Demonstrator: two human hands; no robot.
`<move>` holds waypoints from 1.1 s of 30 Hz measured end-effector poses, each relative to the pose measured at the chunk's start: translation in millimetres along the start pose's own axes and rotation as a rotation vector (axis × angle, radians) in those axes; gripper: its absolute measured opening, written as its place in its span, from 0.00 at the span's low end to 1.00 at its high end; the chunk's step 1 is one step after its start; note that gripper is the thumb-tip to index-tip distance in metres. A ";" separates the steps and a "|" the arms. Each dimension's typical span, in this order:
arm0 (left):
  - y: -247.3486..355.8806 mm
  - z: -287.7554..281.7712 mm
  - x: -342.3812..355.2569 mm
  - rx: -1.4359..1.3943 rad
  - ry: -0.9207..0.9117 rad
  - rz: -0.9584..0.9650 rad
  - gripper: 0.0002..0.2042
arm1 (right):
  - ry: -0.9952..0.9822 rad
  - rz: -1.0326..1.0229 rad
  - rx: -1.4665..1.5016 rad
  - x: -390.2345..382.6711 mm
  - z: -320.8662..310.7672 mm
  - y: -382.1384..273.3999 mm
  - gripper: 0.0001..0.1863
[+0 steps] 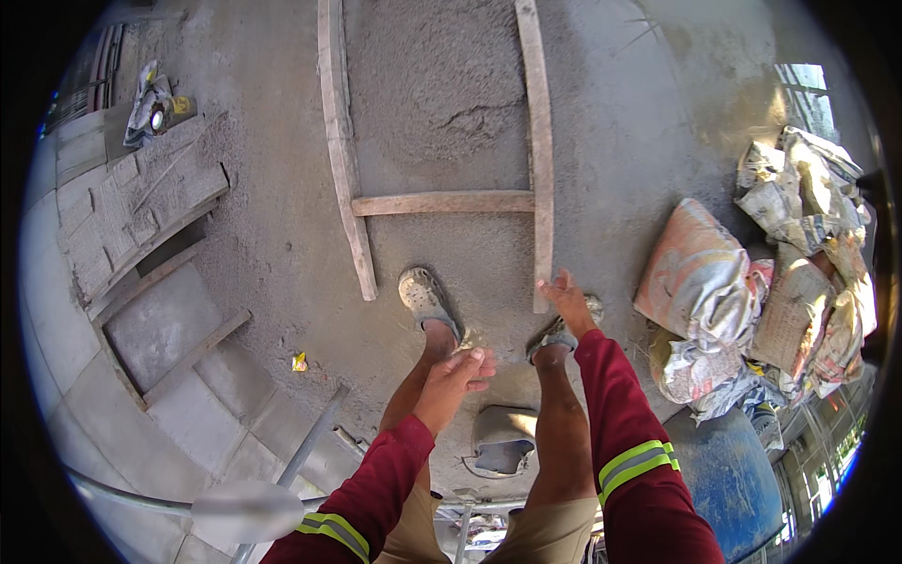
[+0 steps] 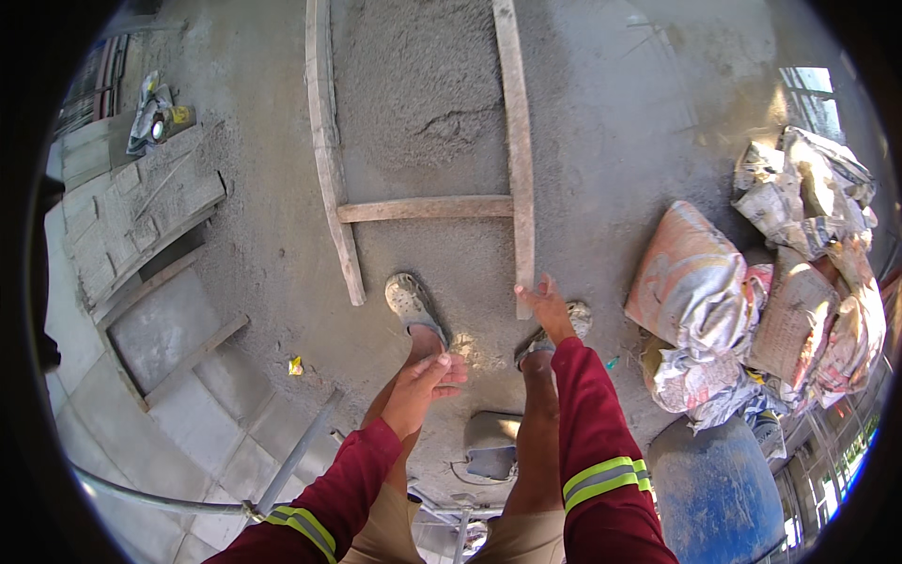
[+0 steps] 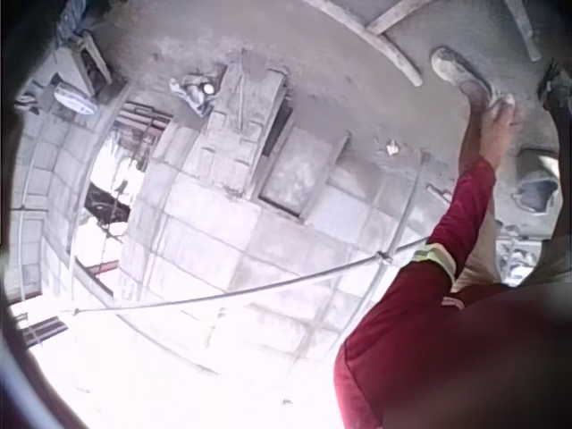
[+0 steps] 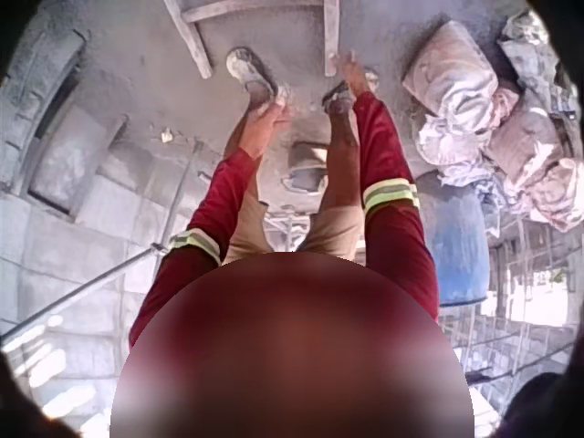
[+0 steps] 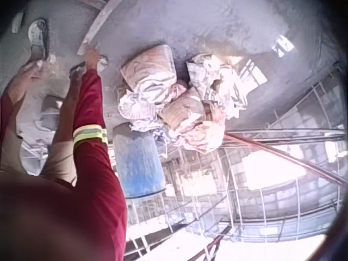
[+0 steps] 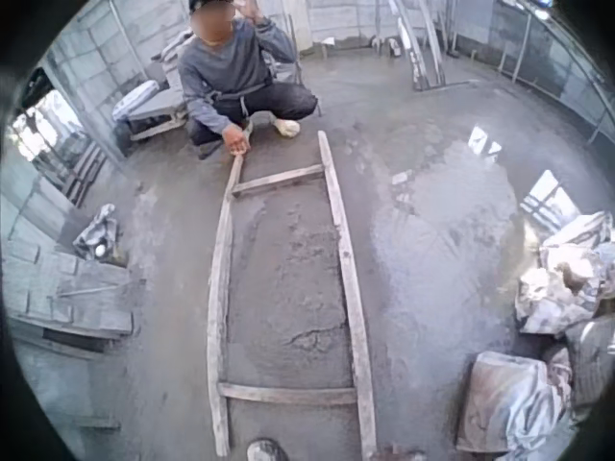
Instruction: The person and a coworker lift and shake a wooden sieve frame to sift dry construction material onto the floor. The person repeatedly picks up bags of material, pours them into the sieve, and then resumes shaking the frame with the coworker.
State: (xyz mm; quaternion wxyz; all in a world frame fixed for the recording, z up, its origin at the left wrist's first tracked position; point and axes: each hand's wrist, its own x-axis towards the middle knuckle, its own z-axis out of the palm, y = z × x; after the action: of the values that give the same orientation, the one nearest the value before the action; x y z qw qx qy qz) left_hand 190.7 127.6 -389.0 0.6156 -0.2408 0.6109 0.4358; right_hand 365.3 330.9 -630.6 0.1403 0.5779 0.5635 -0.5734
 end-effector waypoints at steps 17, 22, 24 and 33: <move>32.0 -294.7 246.2 0.553 0.754 0.415 0.28 | 0.009 0.076 0.090 -53.0 20.5 -30.7 0.25; 47.0 -304.3 181.0 0.286 0.493 0.255 0.20 | 0.048 0.091 0.106 -82.0 20.1 -58.2 0.19; 57.3 -296.8 155.3 0.282 0.518 0.261 0.19 | 0.056 0.105 0.153 -92.3 15.5 -76.1 0.18; 88.0 -261.3 32.4 0.288 0.635 0.336 0.22 | 0.069 0.138 0.092 -165.2 -24.0 -114.6 0.15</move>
State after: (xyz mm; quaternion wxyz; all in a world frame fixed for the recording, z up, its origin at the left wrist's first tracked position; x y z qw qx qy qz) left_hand -28.2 -36.7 -435.4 0.3432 -0.1716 0.8570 0.3440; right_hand 332.6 306.6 -432.2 0.1336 0.6406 0.4999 -0.5673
